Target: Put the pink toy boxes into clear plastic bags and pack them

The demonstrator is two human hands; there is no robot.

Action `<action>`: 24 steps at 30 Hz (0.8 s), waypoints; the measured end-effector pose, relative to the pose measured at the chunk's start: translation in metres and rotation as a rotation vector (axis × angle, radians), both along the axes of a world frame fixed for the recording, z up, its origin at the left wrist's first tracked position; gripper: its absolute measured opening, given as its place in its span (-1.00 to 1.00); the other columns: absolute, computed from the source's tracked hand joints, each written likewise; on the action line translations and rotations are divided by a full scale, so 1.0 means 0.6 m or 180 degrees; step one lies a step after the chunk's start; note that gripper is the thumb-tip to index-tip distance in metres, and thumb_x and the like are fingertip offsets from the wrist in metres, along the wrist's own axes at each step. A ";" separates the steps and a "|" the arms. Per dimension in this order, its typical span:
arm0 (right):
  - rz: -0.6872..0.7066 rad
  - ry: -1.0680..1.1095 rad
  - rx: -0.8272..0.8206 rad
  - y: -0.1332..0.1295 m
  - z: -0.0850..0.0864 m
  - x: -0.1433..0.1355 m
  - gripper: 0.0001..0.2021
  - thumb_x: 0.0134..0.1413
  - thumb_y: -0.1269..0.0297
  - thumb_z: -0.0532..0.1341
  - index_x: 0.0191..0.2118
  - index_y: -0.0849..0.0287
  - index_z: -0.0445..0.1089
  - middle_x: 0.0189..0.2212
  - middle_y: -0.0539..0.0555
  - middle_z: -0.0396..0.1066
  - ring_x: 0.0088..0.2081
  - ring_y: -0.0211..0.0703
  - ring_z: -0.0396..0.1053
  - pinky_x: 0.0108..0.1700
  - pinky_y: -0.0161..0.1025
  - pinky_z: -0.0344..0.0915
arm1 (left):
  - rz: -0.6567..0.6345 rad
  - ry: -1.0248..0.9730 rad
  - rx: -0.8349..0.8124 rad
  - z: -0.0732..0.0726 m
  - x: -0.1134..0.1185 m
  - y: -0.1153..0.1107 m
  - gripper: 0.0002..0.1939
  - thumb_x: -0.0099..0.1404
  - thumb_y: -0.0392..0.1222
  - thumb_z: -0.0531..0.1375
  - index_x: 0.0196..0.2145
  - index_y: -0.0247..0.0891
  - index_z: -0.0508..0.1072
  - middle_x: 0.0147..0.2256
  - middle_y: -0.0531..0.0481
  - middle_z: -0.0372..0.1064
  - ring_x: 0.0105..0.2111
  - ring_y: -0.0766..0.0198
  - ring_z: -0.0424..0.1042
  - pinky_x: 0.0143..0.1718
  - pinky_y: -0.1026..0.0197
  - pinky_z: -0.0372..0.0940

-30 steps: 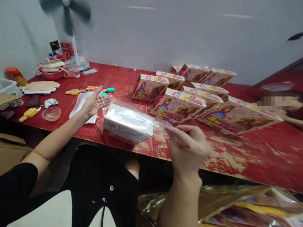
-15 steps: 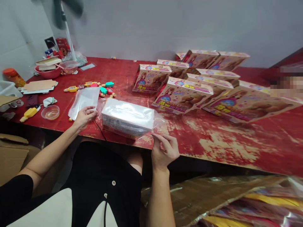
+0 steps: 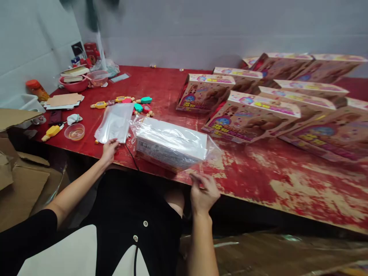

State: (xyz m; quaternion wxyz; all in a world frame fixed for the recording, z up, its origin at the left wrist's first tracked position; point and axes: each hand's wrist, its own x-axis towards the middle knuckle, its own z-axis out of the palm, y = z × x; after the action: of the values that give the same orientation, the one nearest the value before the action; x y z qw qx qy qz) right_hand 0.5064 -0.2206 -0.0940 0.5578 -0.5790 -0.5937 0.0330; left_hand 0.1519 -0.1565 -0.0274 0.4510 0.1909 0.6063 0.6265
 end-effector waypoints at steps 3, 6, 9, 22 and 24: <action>-0.0075 -0.0697 -0.1001 -0.064 -0.032 0.033 -0.67 0.02 0.22 0.15 -0.18 0.24 0.58 -0.27 0.24 0.48 -0.28 0.07 0.45 -0.19 0.06 0.46 | 0.0386 0.0707 0.0541 0.027 -0.027 -0.013 -0.71 0.32 -0.15 0.29 -0.04 -0.24 0.38 -0.07 -0.05 0.42 -0.09 0.37 0.48 -0.04 0.34 0.35; -0.0920 -0.1130 -0.0646 -0.117 0.020 0.048 -0.47 -0.07 0.36 0.12 0.04 0.38 0.53 -0.09 0.43 0.46 -0.06 0.38 0.44 -0.02 0.36 0.39 | 0.0500 0.1959 0.1940 0.105 -0.026 -0.030 -0.54 0.43 0.12 0.17 0.14 -0.17 0.31 0.22 -0.14 0.25 0.25 0.21 0.30 0.28 0.17 0.23; -0.1267 -0.0745 0.0321 -0.115 0.131 0.021 -0.43 0.10 0.41 0.12 0.26 0.21 0.39 0.12 0.36 0.40 0.17 0.37 0.35 0.22 0.34 0.27 | -0.0025 0.2634 0.3030 0.194 0.014 -0.029 -0.48 0.47 0.22 0.05 0.26 -0.04 0.24 0.30 -0.07 0.18 0.37 0.15 0.16 0.42 0.03 0.05; -0.0565 0.1053 0.0357 0.082 0.120 -0.157 -0.25 0.37 -0.12 -0.03 0.41 0.39 -0.06 0.30 0.51 0.13 0.38 0.11 0.13 0.38 0.15 0.07 | -0.1668 0.1643 0.1799 0.075 0.135 0.101 -0.35 0.51 0.20 -0.07 0.37 -0.24 0.15 0.44 -0.19 0.01 0.46 0.17 -0.02 0.47 0.04 -0.09; -0.0175 0.1067 0.0261 0.076 0.106 -0.137 -0.12 0.27 -0.25 0.07 0.44 0.34 -0.11 0.38 0.48 0.00 0.43 0.12 0.04 0.40 0.15 0.04 | -0.1762 0.1659 0.1839 0.075 0.118 0.093 -0.27 0.47 0.29 -0.04 0.39 -0.23 0.14 0.45 -0.18 -0.02 0.47 0.12 -0.07 0.48 0.02 -0.15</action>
State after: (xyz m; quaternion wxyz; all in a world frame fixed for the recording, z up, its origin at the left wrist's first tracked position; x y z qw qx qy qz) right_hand 0.4243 -0.1747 -0.0306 0.6728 -0.5581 -0.4773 0.0896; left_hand 0.2229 -0.1008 0.0174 0.3624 0.6136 0.4265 0.5570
